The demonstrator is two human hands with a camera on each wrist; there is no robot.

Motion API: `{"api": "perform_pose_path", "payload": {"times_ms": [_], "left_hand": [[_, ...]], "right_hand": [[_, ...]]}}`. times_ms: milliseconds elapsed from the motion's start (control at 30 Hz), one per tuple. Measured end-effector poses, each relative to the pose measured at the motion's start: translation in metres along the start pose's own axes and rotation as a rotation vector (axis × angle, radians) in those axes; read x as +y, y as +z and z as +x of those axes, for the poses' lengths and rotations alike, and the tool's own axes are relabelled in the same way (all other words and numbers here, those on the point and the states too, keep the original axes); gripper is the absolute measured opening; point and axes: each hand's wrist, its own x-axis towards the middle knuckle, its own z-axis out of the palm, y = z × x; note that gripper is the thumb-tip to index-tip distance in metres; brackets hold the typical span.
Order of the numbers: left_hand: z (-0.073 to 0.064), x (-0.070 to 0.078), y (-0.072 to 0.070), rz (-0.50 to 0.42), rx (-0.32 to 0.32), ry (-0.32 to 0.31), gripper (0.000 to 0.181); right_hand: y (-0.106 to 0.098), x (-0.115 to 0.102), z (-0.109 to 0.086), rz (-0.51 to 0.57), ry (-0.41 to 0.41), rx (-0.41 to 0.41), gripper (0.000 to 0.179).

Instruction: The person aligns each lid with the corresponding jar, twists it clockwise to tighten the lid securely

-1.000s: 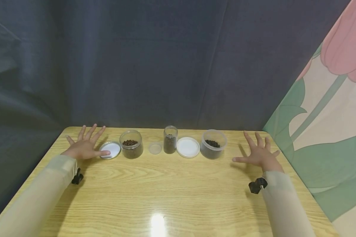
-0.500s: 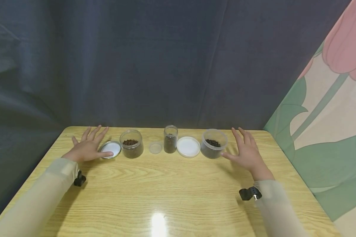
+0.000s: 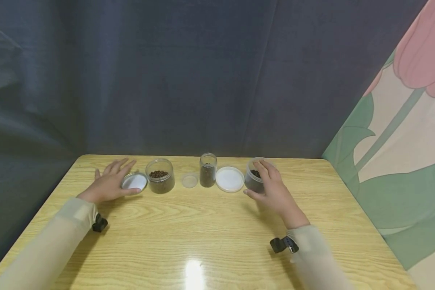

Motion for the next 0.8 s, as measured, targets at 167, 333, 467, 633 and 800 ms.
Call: {"api": "perform_pose_path", "payload": {"times_ms": [167, 333, 467, 633, 800], "left_hand": [[0.0, 0.004, 0.001, 0.004, 0.003, 0.007, 0.104], [0.001, 0.008, 0.002, 0.014, 0.006, 0.008, 0.104], [-0.003, 0.014, 0.001, 0.001, 0.007, 0.005, 0.101], [-0.004, 0.019, 0.0, -0.007, 0.01, 0.007, 0.1], [-0.003, 0.021, 0.002, -0.016, 0.01, 0.011, 0.1]], "right_hand": [[0.013, -0.009, 0.004, 0.047, -0.011, 0.01, 0.088], [0.021, -0.018, 0.008, 0.062, -0.026, 0.094, 0.084], [0.024, -0.026, 0.012, 0.096, -0.032, 0.134, 0.078], [0.034, -0.038, 0.017, 0.112, -0.059, 0.099, 0.077], [0.046, -0.049, 0.021, 0.129, -0.076, 0.062, 0.076]]}}
